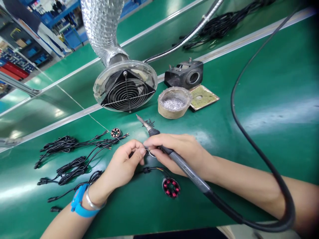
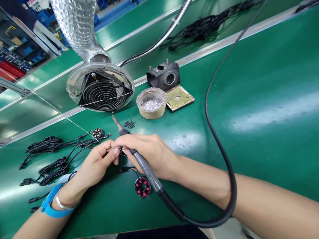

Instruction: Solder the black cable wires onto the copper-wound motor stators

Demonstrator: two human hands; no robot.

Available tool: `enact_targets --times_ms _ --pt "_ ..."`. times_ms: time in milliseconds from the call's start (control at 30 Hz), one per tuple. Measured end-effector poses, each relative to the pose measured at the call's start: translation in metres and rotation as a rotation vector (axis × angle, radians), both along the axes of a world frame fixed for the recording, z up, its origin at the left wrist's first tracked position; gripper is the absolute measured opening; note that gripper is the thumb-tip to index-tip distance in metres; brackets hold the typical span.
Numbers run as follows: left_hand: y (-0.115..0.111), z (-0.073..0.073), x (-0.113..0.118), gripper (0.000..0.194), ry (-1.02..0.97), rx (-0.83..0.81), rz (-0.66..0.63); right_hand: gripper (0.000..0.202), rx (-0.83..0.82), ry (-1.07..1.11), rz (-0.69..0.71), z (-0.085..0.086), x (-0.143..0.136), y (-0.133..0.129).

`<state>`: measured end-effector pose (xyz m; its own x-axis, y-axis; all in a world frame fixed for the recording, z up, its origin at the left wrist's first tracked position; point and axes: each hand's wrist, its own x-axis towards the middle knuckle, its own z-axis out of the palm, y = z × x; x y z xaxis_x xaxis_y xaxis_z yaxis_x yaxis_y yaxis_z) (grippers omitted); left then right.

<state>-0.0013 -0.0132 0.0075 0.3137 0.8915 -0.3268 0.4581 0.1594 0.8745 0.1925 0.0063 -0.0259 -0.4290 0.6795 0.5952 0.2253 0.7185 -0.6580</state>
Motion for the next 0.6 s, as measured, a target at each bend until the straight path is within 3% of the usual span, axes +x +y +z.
enact_targets --times_ms 267,400,600 --pt "0.0001 -0.0087 0.0014 0.033 -0.226 -0.315 0.145 0.025 0.033 -0.013 -0.035 -0.0055 -0.003 -0.0035" --pt "0.0018 -0.0086 0.0052 0.027 -0.23 -0.347 0.218 0.026 0.051 -0.018 -0.022 -0.0056 -0.0031 -0.0035" --pt "0.0017 -0.0061 0.0101 0.014 -0.186 -0.325 0.276 0.038 -0.196 -0.07 0.032 -0.0001 -0.0002 -0.0041"
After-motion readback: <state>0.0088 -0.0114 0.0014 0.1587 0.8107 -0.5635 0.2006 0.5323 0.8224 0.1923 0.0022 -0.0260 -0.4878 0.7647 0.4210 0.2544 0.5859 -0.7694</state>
